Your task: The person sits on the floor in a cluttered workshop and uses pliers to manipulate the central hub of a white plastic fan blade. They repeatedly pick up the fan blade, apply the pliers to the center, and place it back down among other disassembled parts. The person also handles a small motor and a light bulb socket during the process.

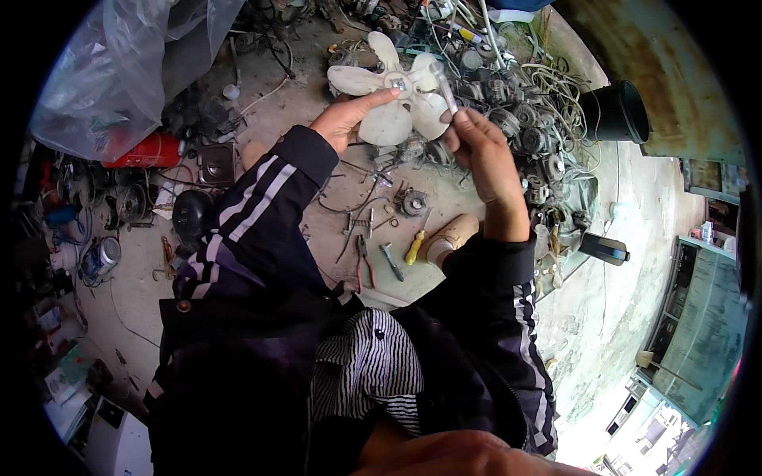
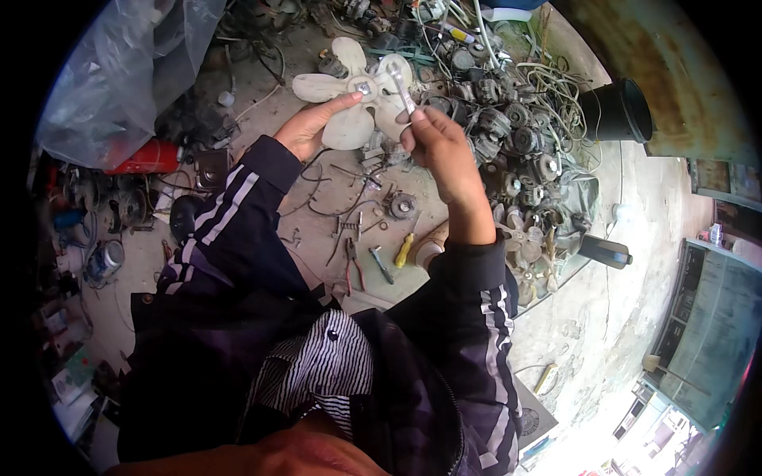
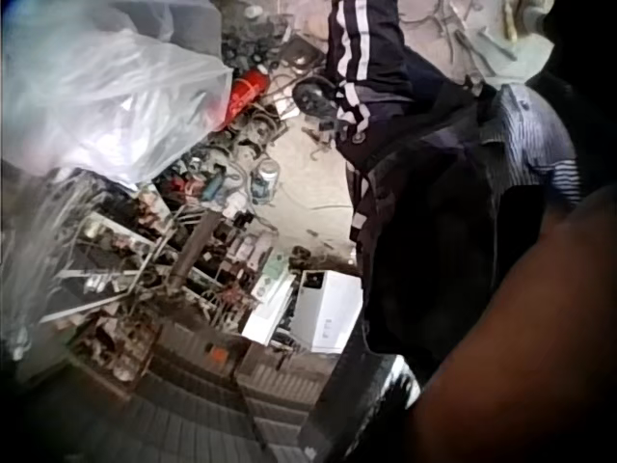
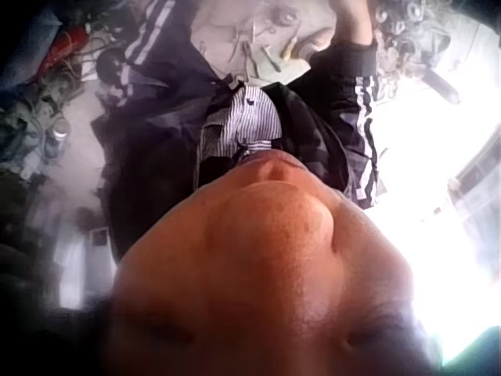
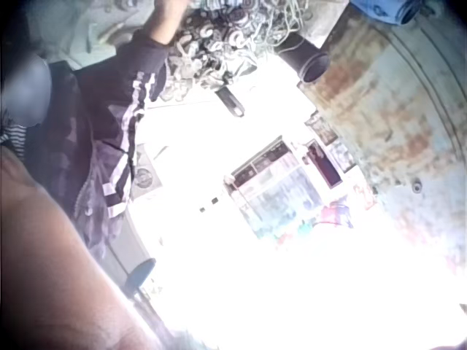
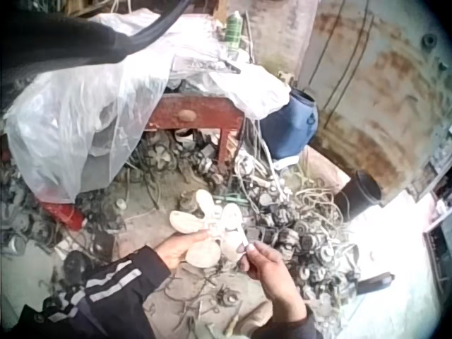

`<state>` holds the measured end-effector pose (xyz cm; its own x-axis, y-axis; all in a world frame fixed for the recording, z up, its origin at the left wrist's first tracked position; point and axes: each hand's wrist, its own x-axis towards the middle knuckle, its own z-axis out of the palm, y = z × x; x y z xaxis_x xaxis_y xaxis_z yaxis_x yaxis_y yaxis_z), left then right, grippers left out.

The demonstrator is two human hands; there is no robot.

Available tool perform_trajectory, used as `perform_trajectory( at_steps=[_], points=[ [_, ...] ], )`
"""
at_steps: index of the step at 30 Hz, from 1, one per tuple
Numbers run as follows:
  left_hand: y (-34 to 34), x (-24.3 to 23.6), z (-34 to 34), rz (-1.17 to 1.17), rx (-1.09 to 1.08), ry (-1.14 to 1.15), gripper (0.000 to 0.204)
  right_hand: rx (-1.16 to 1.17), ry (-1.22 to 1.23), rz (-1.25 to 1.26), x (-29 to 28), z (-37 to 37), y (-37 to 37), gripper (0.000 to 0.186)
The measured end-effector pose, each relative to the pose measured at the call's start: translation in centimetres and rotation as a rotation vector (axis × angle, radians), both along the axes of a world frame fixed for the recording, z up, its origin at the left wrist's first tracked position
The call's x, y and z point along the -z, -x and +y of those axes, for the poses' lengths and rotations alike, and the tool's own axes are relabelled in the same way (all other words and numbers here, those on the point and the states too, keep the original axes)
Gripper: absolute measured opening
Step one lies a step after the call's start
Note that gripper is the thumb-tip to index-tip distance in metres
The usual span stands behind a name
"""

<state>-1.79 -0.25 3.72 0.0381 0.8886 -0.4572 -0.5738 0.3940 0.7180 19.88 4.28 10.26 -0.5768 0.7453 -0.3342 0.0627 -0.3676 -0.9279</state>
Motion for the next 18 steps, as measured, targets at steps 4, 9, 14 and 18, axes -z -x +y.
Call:
perform_trajectory(
  at_steps=[4,9,14,18],
  points=[
    [0.2,-0.5,-0.5,0.098,-0.063,-0.044,0.043,-0.045,-0.067,0.006,4.8,-0.8,0.8,0.024],
    [0.6,-0.6,0.0,0.089,-0.026,-0.087,0.045,-0.073,-0.021,0.001,4.3,-1.0,2.0,0.025],
    [0.4,-0.7,-0.3,0.082,-0.011,-0.096,0.045,-0.096,0.02,0.006,4.3,-1.2,2.1,0.025],
    [0.4,-0.6,-0.3,0.076,-0.002,-0.084,0.045,-0.053,0.054,0.031,5.0,-1.4,2.4,0.024]
  ],
)
